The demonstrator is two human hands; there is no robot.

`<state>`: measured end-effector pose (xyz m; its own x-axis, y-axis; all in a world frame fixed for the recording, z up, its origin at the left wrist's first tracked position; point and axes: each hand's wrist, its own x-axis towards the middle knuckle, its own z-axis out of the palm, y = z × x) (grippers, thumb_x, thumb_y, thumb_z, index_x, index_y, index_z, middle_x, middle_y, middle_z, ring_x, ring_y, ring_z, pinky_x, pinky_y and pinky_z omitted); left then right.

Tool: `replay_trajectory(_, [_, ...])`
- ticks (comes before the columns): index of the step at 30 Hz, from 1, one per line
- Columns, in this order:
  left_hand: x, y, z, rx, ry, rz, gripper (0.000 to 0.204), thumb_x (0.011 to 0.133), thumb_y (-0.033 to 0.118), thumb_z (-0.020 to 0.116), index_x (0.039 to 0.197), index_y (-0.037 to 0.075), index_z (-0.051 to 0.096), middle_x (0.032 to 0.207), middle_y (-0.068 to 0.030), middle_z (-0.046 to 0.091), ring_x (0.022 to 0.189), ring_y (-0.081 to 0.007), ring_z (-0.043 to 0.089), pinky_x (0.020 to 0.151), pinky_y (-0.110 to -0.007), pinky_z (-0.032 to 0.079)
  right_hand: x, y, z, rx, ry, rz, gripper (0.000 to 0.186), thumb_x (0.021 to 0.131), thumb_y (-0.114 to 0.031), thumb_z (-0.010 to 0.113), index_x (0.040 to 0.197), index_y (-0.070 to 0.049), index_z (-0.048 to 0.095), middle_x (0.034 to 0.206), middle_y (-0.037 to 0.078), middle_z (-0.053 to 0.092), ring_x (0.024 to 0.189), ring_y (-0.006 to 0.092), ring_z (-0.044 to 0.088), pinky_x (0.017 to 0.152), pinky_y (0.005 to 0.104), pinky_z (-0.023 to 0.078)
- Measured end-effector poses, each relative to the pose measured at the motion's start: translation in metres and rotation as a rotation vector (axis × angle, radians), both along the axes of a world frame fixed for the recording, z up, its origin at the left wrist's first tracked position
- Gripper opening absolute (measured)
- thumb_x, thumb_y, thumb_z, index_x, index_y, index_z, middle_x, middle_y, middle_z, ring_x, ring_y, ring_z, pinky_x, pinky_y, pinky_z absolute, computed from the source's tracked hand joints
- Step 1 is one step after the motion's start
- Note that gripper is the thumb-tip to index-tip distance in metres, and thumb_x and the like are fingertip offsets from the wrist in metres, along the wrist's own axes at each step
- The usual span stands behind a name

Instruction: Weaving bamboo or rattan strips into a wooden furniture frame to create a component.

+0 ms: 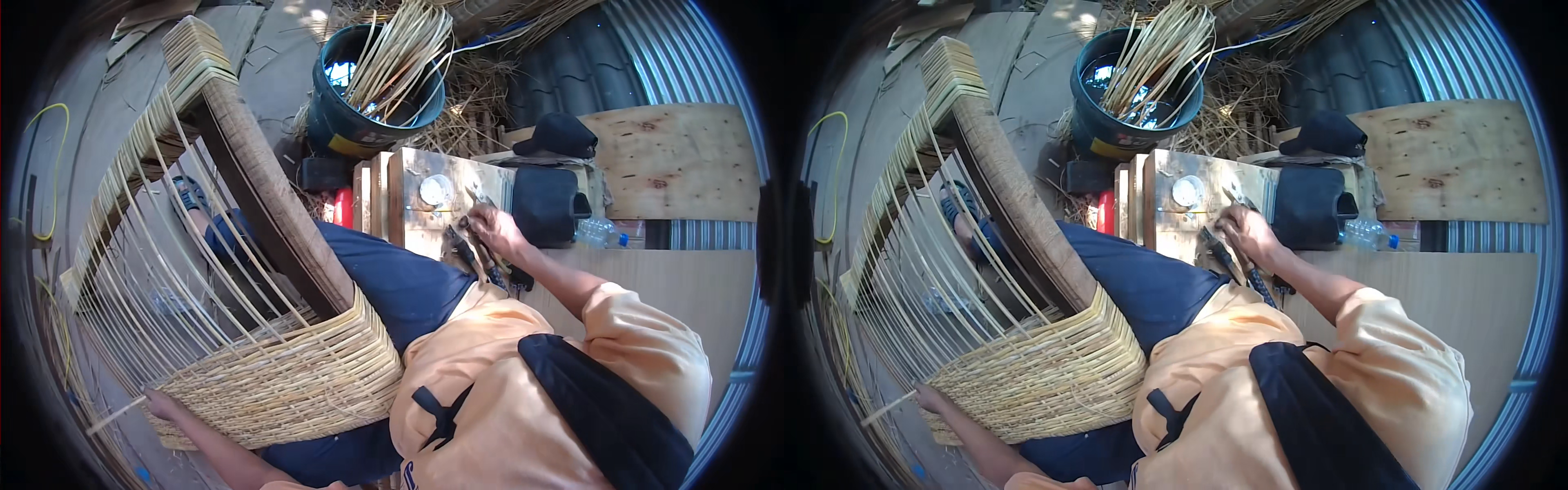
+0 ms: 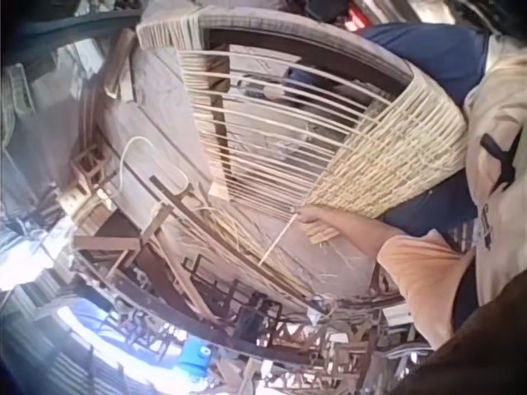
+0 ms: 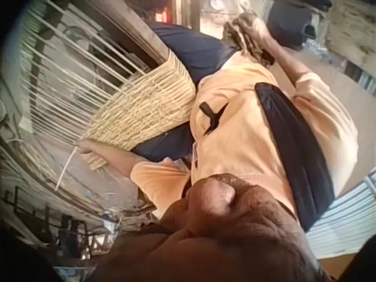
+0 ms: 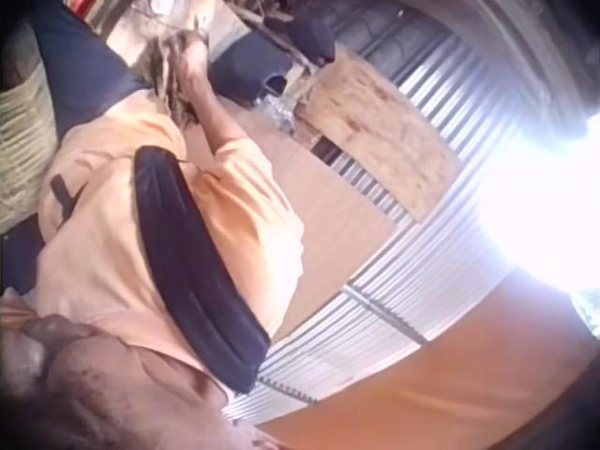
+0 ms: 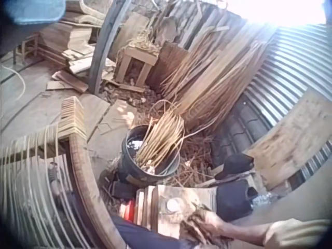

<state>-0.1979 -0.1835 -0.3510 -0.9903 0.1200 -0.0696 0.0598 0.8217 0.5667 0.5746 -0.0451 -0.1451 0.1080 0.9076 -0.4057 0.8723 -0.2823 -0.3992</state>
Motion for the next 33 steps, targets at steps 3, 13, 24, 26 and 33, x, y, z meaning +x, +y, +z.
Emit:
replay_trajectory(3, [0.006, -0.005, 0.02, -0.173, 0.068, -0.092, 0.059, 0.087, 0.047, 0.045, 0.107, -0.006, 0.06, 0.106, -0.0274, 0.061, 0.097, -0.044, 0.055, 0.087, -0.045, 0.04, 0.008, -0.031, -0.015, -0.183, -0.023, -0.076, 0.018, 0.089, -0.018, 0.053, 0.092, -0.002, 0.061, 0.085, 0.007, 0.066, 0.073, 0.0205, 0.061, 0.068, 0.034, 0.049])
replay_trajectory(13, [0.04, 0.005, 0.04, -0.489, 0.091, -0.277, 0.048, 0.086, 0.041, 0.038, 0.099, 0.001, 0.062, 0.101, -0.0239, 0.062, 0.093, -0.0437, 0.058, 0.079, -0.052, 0.043, -0.002, -0.051, -0.012, -0.203, -0.349, -0.01, 0.033, 0.074, -0.021, 0.067, 0.096, 0.001, 0.053, 0.088, 0.023, 0.061, 0.086, 0.0402, 0.059, 0.074, 0.044, 0.047])
replay_trajectory(24, [0.045, 0.009, 0.04, -0.436, 0.138, -0.234, 0.039, 0.087, 0.032, 0.041, 0.088, 0.002, 0.066, 0.093, -0.0248, 0.064, 0.086, -0.0428, 0.061, 0.074, -0.05, 0.048, -0.19, 0.027, 0.134, -0.493, 0.637, 0.04, 0.047, 0.092, -0.047, 0.049, 0.112, -0.005, 0.047, 0.064, 0.001, 0.054, 0.048, 0.0079, 0.05, 0.041, 0.0188, 0.037])
replay_trajectory(26, [0.045, 0.007, 0.045, -0.401, 0.149, -0.249, 0.039, 0.087, 0.032, 0.041, 0.086, 0.002, 0.066, 0.093, -0.0253, 0.064, 0.086, -0.043, 0.061, 0.074, -0.05, 0.047, -0.224, 0.028, 0.135, -0.703, 0.52, 0.157, 0.039, 0.093, -0.037, 0.051, 0.115, -0.004, 0.048, 0.059, 0.0, 0.049, 0.048, 0.0072, 0.046, 0.042, 0.0205, 0.034])
replay_trajectory(33, [0.048, 0.011, 0.051, -0.333, 0.048, -0.191, 0.036, 0.086, 0.033, 0.042, 0.094, 0.006, 0.064, 0.099, -0.0205, 0.063, 0.091, -0.0407, 0.06, 0.077, -0.049, 0.046, -0.285, 0.02, 0.129, -0.494, 0.707, 0.106, 0.04, 0.093, -0.013, 0.048, 0.129, -0.003, 0.034, 0.065, 0.004, 0.051, 0.048, 0.0128, 0.053, 0.042, 0.0262, 0.042])
